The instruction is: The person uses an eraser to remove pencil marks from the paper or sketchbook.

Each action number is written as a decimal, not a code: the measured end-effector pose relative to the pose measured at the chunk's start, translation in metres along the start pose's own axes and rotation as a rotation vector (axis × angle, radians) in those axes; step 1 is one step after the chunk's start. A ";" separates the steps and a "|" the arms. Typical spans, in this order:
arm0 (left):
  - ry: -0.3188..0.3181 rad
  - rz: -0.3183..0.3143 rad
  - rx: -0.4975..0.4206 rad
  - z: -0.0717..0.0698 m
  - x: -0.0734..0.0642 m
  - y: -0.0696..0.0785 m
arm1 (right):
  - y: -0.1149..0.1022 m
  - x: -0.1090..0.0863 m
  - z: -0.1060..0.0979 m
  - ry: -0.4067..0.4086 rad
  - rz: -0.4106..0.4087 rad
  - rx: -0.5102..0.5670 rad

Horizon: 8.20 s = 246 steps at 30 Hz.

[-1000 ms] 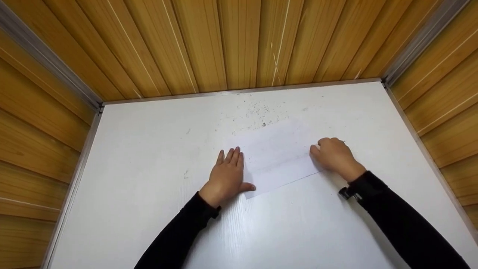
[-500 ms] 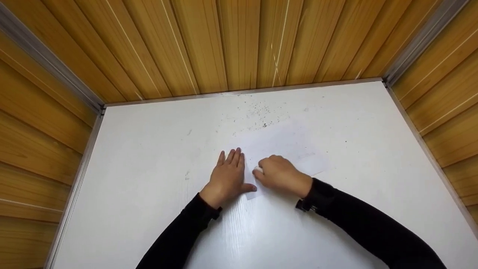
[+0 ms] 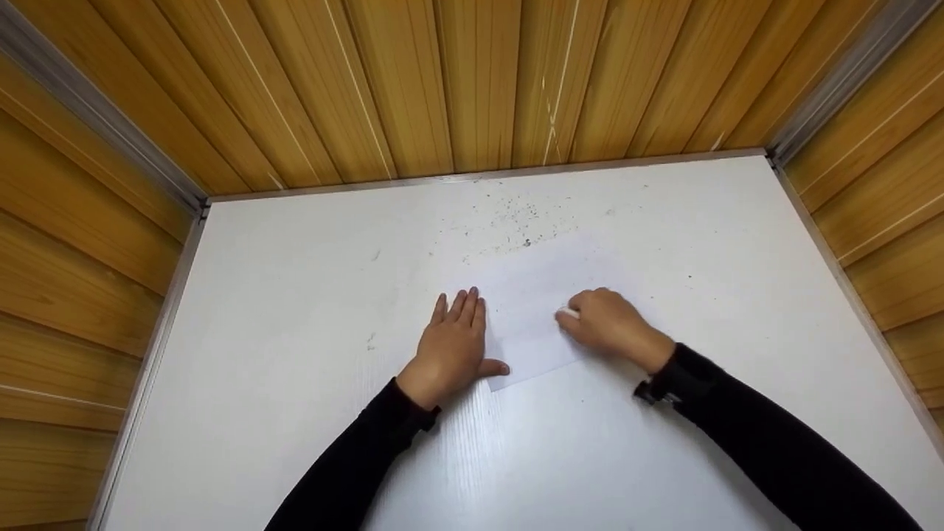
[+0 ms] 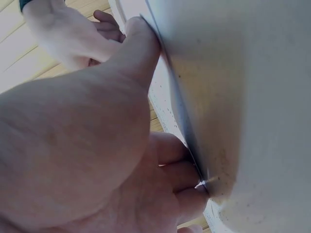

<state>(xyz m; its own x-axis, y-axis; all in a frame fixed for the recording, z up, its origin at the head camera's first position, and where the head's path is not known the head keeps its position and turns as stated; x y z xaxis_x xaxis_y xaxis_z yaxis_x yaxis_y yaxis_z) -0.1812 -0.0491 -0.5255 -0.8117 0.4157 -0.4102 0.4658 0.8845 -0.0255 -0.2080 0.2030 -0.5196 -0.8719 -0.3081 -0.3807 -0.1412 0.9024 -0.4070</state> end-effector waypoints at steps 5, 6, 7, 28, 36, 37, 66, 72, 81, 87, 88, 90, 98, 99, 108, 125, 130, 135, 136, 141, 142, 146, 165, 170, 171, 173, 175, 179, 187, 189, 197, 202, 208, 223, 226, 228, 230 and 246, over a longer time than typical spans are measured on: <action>0.005 0.000 0.017 -0.002 -0.001 0.001 | 0.060 -0.020 -0.033 0.005 0.125 0.025; 0.006 0.001 0.016 -0.002 -0.001 0.001 | 0.068 -0.023 -0.037 0.010 0.138 0.022; 0.004 0.002 0.013 -0.002 -0.001 0.000 | 0.073 -0.025 -0.040 0.016 0.153 0.019; 0.025 0.060 -0.142 -0.008 -0.006 0.001 | -0.061 -0.004 0.005 -0.043 -0.037 -0.027; 0.021 0.074 -0.127 0.000 -0.001 0.002 | -0.087 0.021 0.031 -0.049 -0.150 -0.136; 0.016 0.069 -0.113 0.000 -0.001 0.002 | -0.082 0.022 0.030 -0.042 -0.145 -0.140; -0.042 0.075 -0.175 -0.009 -0.005 0.000 | 0.028 -0.018 -0.034 -0.014 0.113 0.017; 0.011 0.062 -0.186 -0.010 -0.001 -0.005 | -0.028 0.000 -0.014 -0.062 0.054 -0.008; 0.048 0.062 -0.161 -0.003 0.001 -0.006 | -0.099 0.025 0.024 -0.060 -0.112 -0.125; 0.027 0.028 -0.088 -0.002 0.002 -0.003 | -0.073 0.032 0.018 0.008 -0.096 -0.146; 0.021 0.021 -0.073 -0.002 0.002 -0.003 | -0.062 0.032 0.013 0.016 -0.081 -0.138; 0.013 0.014 -0.055 -0.002 0.001 -0.003 | -0.035 0.027 0.002 0.019 -0.030 -0.102; 0.016 0.014 -0.082 -0.003 0.000 -0.004 | 0.063 -0.002 -0.042 0.001 0.158 -0.010; 0.019 0.012 -0.083 -0.003 0.000 -0.005 | 0.069 -0.004 -0.045 0.003 0.164 -0.015; 0.004 0.016 -0.075 -0.004 0.000 -0.004 | 0.066 -0.012 -0.041 0.032 0.164 -0.010; 0.072 0.031 -0.107 0.002 0.002 -0.005 | -0.083 0.027 0.023 -0.076 -0.088 -0.091; 0.067 0.021 -0.077 0.002 0.002 -0.003 | -0.091 0.045 0.023 -0.038 -0.086 -0.123; 0.046 0.001 -0.045 0.000 0.003 0.000 | -0.058 0.059 0.000 0.011 -0.005 -0.073; 0.045 -0.002 -0.041 -0.001 0.004 0.000 | -0.047 0.060 -0.007 0.019 0.018 -0.053; 0.039 -0.007 -0.036 -0.004 0.003 0.001 | 0.025 0.054 -0.047 0.036 0.138 0.028; 0.037 -0.007 -0.035 -0.004 0.003 0.000 | 0.038 0.051 -0.053 0.044 0.157 0.032; 0.026 -0.014 -0.036 -0.003 0.002 -0.001 | 0.066 0.041 -0.065 0.065 0.178 0.029; 0.041 0.064 -0.152 -0.011 0.001 0.003 | -0.050 0.009 0.004 -0.001 -0.052 -0.022; 0.060 0.076 -0.102 -0.007 0.000 0.005 | -0.079 0.009 0.027 -0.031 -0.122 -0.075; 0.062 0.076 -0.100 -0.006 0.000 0.005 | -0.081 0.010 0.030 -0.034 -0.130 -0.080; 0.057 0.072 -0.092 -0.005 0.001 0.006 | -0.083 0.011 0.035 -0.037 -0.136 -0.088; 0.047 0.059 -0.080 -0.005 0.002 0.007 | -0.079 0.011 0.035 -0.014 -0.129 -0.092; 0.017 0.033 -0.057 -0.003 0.004 0.008 | -0.052 0.005 0.024 0.012 -0.084 -0.075; 0.003 0.037 -0.046 -0.002 0.006 0.009 | 0.058 -0.024 -0.025 -0.023 0.134 0.026; 0.008 0.039 -0.047 -0.003 0.006 0.010 | 0.076 -0.031 -0.034 -0.016 0.170 0.023; 0.006 0.036 -0.071 -0.004 0.005 0.007 | 0.072 -0.038 -0.038 0.006 0.158 0.016; 0.026 0.037 -0.107 -0.005 0.006 0.007 | 0.035 -0.038 -0.022 -0.005 0.075 0.058; 0.049 0.046 -0.132 -0.009 0.002 0.006 | -0.022 -0.020 -0.001 -0.019 -0.003 -0.025; 0.023 0.009 -0.027 0.000 0.005 0.014 | -0.047 0.007 0.020 -0.052 -0.096 -0.099; 0.022 0.005 -0.004 -0.001 0.004 0.014 | -0.009 0.001 0.001 -0.029 -0.017 -0.048; 0.023 0.005 -0.001 -0.001 0.004 0.013 | 0.021 -0.005 -0.015 -0.008 0.046 -0.026; 0.027 0.006 0.004 -0.001 0.003 0.013 | 0.048 -0.011 -0.029 0.007 0.112 -0.013; 0.030 0.036 -0.033 -0.003 0.003 0.010 | 0.016 -0.022 -0.023 0.005 0.078 0.006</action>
<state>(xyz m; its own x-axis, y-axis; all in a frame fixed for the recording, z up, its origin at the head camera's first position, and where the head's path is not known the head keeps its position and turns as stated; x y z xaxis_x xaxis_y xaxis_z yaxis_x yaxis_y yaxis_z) -0.1794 -0.0383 -0.5245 -0.8050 0.4533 -0.3827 0.4836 0.8751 0.0194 -0.2020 0.2308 -0.4990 -0.8823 -0.2357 -0.4074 -0.0703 0.9219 -0.3811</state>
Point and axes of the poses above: each hand's wrist, its own x-axis towards the middle knuckle, its own z-axis out of the palm, y = z × x, the point moved 3 cm from there along x, towards the middle knuckle, and after that the axes turned 8 degrees about -y, right-handed, at the moved point
